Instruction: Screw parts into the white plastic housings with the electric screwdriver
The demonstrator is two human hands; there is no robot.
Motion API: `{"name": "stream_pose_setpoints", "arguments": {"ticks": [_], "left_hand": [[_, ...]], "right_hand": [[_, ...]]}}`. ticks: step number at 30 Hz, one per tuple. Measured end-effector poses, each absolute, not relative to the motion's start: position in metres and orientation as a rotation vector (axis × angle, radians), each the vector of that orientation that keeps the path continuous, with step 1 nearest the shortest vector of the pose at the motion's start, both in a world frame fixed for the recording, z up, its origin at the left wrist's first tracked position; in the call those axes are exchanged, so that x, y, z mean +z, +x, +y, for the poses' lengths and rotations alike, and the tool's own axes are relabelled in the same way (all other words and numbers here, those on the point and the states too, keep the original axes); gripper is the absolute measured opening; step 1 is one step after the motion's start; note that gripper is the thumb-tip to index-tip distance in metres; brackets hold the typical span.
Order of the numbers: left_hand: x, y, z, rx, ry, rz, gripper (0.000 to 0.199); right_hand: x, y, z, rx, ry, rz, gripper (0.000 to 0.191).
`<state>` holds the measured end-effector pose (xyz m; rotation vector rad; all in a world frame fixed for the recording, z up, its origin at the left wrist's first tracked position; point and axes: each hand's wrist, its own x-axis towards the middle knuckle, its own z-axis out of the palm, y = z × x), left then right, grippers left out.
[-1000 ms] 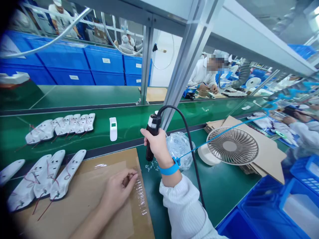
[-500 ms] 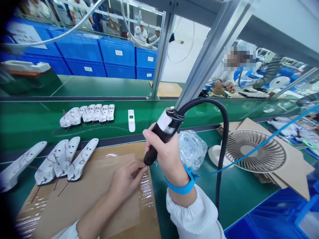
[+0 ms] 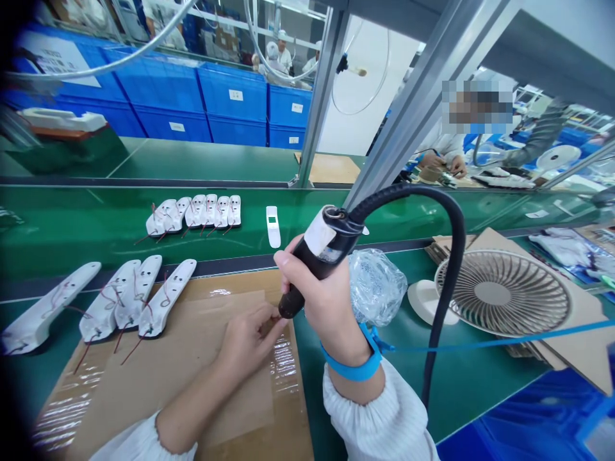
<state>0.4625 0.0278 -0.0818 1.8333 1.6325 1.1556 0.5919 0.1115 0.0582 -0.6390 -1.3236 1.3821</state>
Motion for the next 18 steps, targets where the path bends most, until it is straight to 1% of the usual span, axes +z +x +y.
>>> {"name": "stream_pose_setpoints", "arguments": {"ticks": [7,9,10,12,13,14,16,18], "left_hand": [[-0.08,0.462,0.029,1.135,1.659,1.608,0.014],[-0.074,0.464,0.032,1.08,1.587,1.63,0.005],[-0.07,0.465,0.033,1.048,1.56,1.65,0.007],[-0.057,0.463,0.031,0.999,1.536,1.708,0.024],[-0.05,0.459,0.027,0.985,1.552,1.746,0.028],[-0.043,0.451,0.02,0.974,1.589,1.791,0.027],[-0.031,0.426,0.001,0.942,1.706,1.926,0.018],[-0.024,0.391,-0.026,0.887,1.782,2.178,0.018]], "right_hand": [[0.057,0.59,0.112,1.399,-0.636,-1.32,0.018],[0.058,0.591,0.112,1.391,-0.632,-1.321,0.018],[0.06,0.591,0.112,1.382,-0.629,-1.317,0.018],[0.064,0.593,0.113,1.348,-0.624,-1.305,0.017],[0.067,0.595,0.113,1.321,-0.62,-1.297,0.016],[0.07,0.596,0.112,1.294,-0.615,-1.288,0.015],[0.077,0.601,0.111,1.238,-0.601,-1.267,0.014],[0.084,0.605,0.11,1.196,-0.584,-1.236,0.012]]}}
